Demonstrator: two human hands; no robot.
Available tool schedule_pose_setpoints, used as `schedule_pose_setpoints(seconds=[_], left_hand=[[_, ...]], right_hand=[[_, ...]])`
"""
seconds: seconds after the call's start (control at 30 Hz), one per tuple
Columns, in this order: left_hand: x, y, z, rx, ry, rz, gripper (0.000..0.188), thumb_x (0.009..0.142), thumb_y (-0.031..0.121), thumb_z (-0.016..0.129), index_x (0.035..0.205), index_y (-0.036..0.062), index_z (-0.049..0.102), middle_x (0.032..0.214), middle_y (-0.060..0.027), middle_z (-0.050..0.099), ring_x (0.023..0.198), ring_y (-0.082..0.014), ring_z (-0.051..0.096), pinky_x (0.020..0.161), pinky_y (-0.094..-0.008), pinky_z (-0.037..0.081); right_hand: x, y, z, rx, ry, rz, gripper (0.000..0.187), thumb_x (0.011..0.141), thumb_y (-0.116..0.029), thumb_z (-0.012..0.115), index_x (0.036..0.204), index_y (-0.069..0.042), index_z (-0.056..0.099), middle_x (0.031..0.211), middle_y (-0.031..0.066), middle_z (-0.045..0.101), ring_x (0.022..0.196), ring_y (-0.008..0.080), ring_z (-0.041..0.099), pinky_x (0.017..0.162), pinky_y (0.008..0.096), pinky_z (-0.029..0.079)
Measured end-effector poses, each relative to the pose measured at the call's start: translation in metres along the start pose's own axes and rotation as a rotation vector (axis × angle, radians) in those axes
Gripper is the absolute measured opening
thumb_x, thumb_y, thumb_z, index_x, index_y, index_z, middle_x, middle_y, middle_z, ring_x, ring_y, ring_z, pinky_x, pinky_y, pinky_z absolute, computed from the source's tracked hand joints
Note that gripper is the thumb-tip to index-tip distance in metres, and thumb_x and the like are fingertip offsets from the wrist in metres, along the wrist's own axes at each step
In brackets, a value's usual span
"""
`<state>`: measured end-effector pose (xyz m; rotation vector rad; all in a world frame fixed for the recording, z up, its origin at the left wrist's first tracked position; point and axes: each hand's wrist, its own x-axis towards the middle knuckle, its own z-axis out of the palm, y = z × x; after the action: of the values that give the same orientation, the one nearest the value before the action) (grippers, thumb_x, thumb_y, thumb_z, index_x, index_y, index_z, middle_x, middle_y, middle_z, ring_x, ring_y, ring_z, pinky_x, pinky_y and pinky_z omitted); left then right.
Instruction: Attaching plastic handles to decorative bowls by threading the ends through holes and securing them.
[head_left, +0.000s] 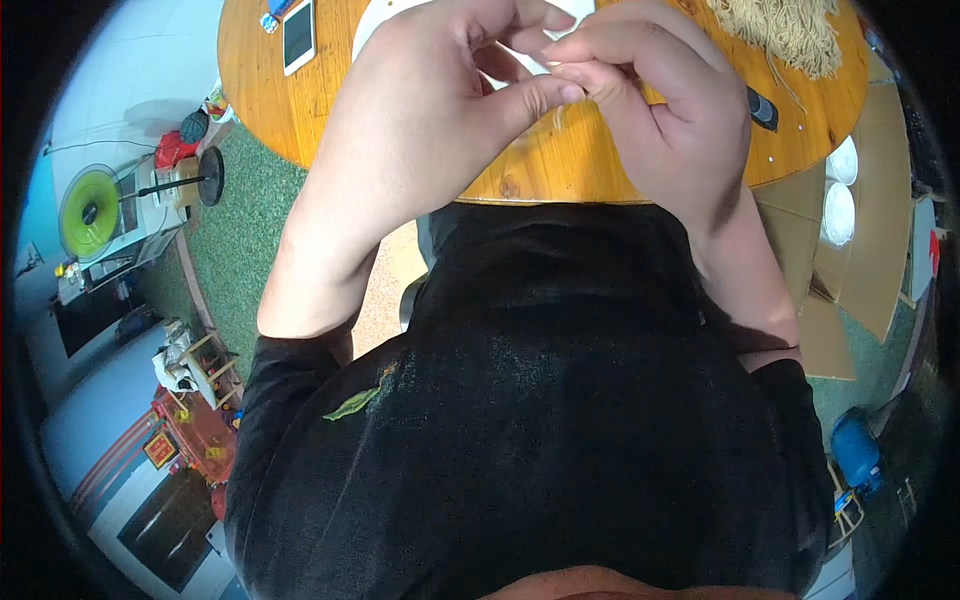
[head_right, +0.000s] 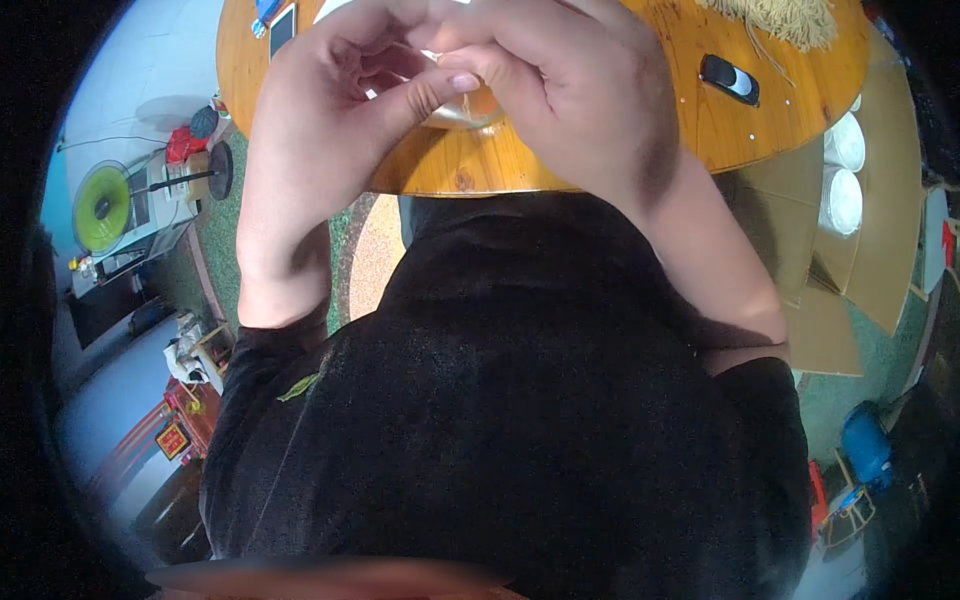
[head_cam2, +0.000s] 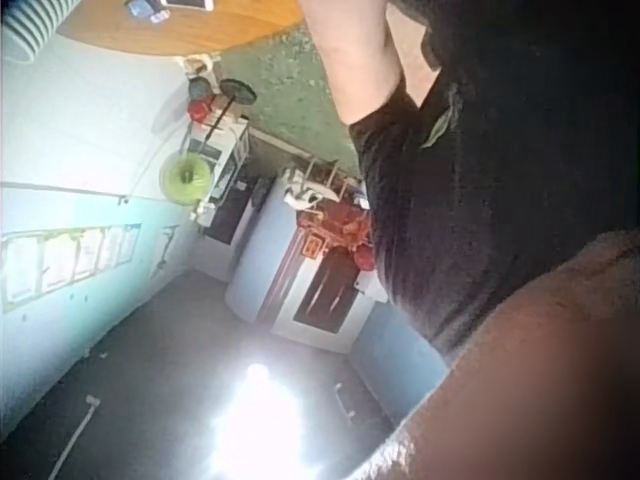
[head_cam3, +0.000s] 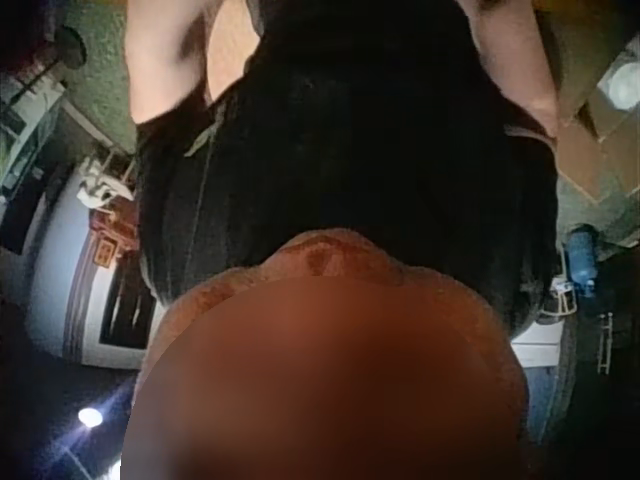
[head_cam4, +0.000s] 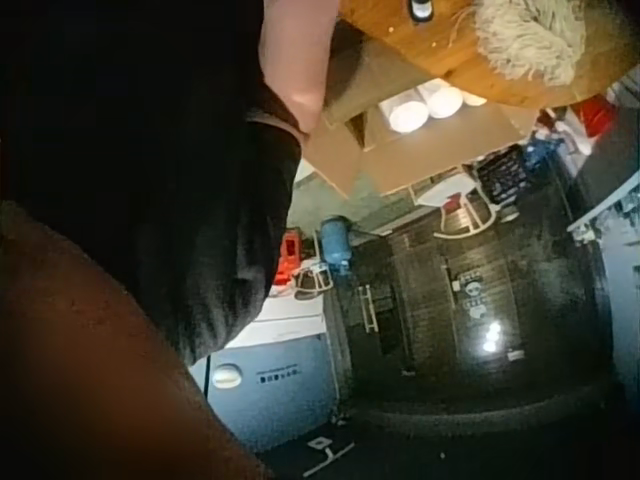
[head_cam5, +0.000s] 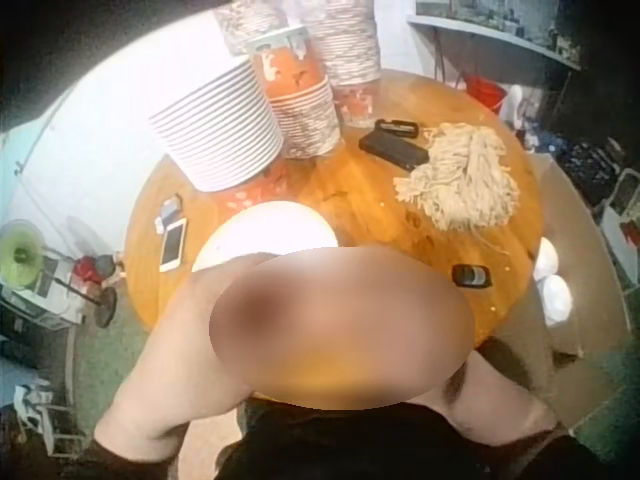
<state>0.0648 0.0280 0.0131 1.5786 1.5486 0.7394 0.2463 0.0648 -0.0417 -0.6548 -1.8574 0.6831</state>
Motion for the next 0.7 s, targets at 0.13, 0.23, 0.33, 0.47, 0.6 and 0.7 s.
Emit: schedule_pose_setpoints(seconds=[0.13,0.23,0.33,0.47,0.6,0.7], left_hand=[[-0.001,-0.025,0.000,-0.132,-0.078,0.104,0.025,0.099,0.003,0.075,0.121,-0.0055,0.070,0.106,-0.0087,0.077,0.097,-0.0146,0.076,0.085,-0.0271,0.062],[-0.001,-0.030,-0.001,-0.160,-0.079,0.121,0.024,0.100,0.004,0.074,0.122,-0.0053,0.071,0.105,-0.0089,0.078,0.094,-0.0142,0.076,0.084,-0.0260,0.062],[0.004,-0.032,-0.005,-0.194,-0.118,0.120,0.026,0.099,0.006,0.077,0.122,-0.0039,0.071,0.104,-0.0085,0.078,0.095,-0.0136,0.076,0.085,-0.0263,0.062],[0.009,-0.035,-0.008,-0.174,-0.161,0.129,0.029,0.095,0.007,0.081,0.121,-0.0026,0.073,0.102,-0.0077,0.079,0.093,-0.0129,0.076,0.085,-0.0261,0.061],[0.008,-0.034,-0.004,-0.202,-0.107,0.117,0.030,0.093,0.007,0.083,0.120,-0.0022,0.074,0.101,-0.0073,0.079,0.091,-0.0119,0.075,0.084,-0.0250,0.061],[0.008,-0.032,-0.005,-0.036,-0.094,0.107,0.029,0.093,0.006,0.083,0.120,-0.0015,0.075,0.100,-0.0077,0.080,0.091,-0.0116,0.075,0.083,-0.0241,0.060]], right_hand=[[0.005,0.004,-0.009,0.041,-0.083,0.032,0.005,0.091,0.001,0.075,0.096,0.001,0.075,0.091,0.0140,0.071,0.080,0.0256,0.071,0.071,0.0327,0.056],[0.010,0.006,-0.014,0.034,-0.134,0.014,0.006,0.090,0.000,0.076,0.095,0.000,0.075,0.091,0.0141,0.072,0.079,0.0259,0.072,0.071,0.0332,0.057],[0.012,0.003,-0.014,0.030,-0.119,0.009,0.008,0.088,-0.002,0.079,0.094,-0.001,0.075,0.092,0.0134,0.074,0.079,0.0260,0.074,0.069,0.0337,0.057],[0.008,0.007,-0.018,-0.103,-0.150,-0.057,0.011,0.086,-0.005,0.082,0.095,-0.002,0.075,0.093,0.0118,0.076,0.078,0.0257,0.075,0.068,0.0335,0.057],[0.011,0.004,-0.021,-0.115,-0.161,-0.096,0.012,0.088,-0.003,0.081,0.099,-0.004,0.075,0.095,0.0119,0.077,0.079,0.0230,0.075,0.069,0.0317,0.058],[0.008,0.005,-0.014,0.341,-0.105,0.590,0.022,0.090,-0.015,0.081,0.109,-0.004,0.076,0.103,0.0167,0.078,0.092,0.0262,0.076,0.081,0.0366,0.060]])
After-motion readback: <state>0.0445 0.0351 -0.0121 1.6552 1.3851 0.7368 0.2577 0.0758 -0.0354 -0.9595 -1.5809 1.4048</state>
